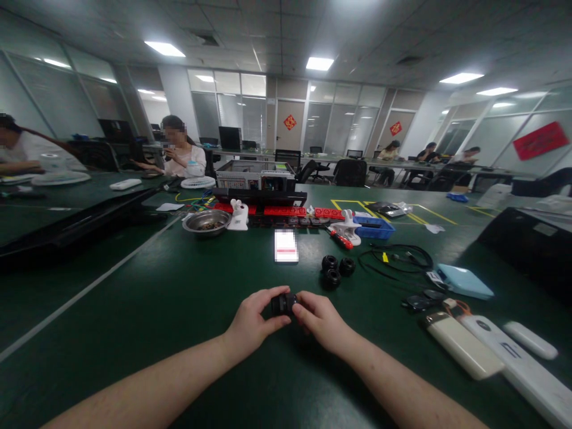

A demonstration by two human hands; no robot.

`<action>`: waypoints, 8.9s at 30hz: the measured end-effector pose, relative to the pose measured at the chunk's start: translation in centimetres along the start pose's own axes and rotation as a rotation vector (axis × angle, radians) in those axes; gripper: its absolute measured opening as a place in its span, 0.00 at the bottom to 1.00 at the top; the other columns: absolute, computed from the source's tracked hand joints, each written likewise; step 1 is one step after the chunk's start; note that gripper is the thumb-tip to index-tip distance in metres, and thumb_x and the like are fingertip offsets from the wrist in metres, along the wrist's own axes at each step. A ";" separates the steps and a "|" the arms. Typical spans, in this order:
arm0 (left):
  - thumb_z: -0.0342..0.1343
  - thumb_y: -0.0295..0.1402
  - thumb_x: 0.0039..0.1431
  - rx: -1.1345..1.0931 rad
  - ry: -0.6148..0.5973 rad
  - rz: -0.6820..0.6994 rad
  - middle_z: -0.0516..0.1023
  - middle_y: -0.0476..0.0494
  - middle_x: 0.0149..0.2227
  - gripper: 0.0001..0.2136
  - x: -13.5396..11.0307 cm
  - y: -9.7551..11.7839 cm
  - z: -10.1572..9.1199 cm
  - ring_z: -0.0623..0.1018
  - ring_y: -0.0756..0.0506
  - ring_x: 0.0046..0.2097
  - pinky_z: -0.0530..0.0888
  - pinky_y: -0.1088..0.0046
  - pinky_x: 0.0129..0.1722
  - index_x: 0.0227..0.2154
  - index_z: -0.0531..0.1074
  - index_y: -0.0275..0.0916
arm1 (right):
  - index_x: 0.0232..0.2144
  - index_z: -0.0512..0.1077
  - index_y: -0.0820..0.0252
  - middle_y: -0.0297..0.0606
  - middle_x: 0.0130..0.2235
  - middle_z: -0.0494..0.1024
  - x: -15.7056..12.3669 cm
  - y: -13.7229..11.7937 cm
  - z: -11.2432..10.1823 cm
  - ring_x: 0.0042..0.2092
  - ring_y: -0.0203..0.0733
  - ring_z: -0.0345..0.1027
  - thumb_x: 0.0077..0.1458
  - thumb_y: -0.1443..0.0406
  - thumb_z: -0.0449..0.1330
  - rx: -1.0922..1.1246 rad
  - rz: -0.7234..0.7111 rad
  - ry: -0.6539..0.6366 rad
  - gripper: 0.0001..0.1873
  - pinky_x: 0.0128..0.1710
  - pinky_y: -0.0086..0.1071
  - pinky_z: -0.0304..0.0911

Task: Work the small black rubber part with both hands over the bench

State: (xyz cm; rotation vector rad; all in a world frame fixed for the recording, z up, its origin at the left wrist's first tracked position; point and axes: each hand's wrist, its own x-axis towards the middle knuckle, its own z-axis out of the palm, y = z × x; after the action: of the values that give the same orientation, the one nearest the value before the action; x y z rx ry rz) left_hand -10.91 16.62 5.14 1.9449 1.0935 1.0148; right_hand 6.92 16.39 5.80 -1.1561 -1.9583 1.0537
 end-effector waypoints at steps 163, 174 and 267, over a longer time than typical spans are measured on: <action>0.57 0.31 0.45 0.033 -0.097 0.051 0.73 0.47 0.42 0.19 -0.2 -0.4 0.6 0.71 0.46 0.43 0.66 0.70 0.44 0.43 0.66 0.41 | 0.18 0.61 0.62 0.29 0.20 0.60 0.3 0.7 -0.5 0.23 0.32 0.54 0.54 0.56 0.47 -0.250 -0.103 0.087 0.19 0.23 0.25 0.48; 0.56 0.34 0.47 -0.125 -0.176 -0.087 0.73 0.46 0.36 0.15 0.1 0.1 0.5 0.72 0.46 0.37 0.68 0.72 0.36 0.39 0.67 0.37 | 0.31 0.62 0.59 0.30 0.25 0.64 -0.1 0.8 -0.6 0.26 0.34 0.57 0.46 0.49 0.54 -0.197 -0.112 0.093 0.20 0.24 0.26 0.52; 0.55 0.34 0.47 -0.295 -0.211 -0.239 0.70 0.45 0.37 0.18 0.5 -0.7 0.8 0.72 0.49 0.31 0.70 0.72 0.30 0.42 0.62 0.37 | 0.25 0.63 0.61 0.30 0.23 0.64 0.8 1.0 -0.7 0.26 0.33 0.57 0.50 0.59 0.54 -0.256 -0.009 0.014 0.11 0.23 0.25 0.51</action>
State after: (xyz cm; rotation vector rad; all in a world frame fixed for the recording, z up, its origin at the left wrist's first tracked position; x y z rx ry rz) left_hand -10.31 17.24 4.33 1.6008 0.9690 0.7724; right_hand 7.57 17.64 5.37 -1.2831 -2.1305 0.8040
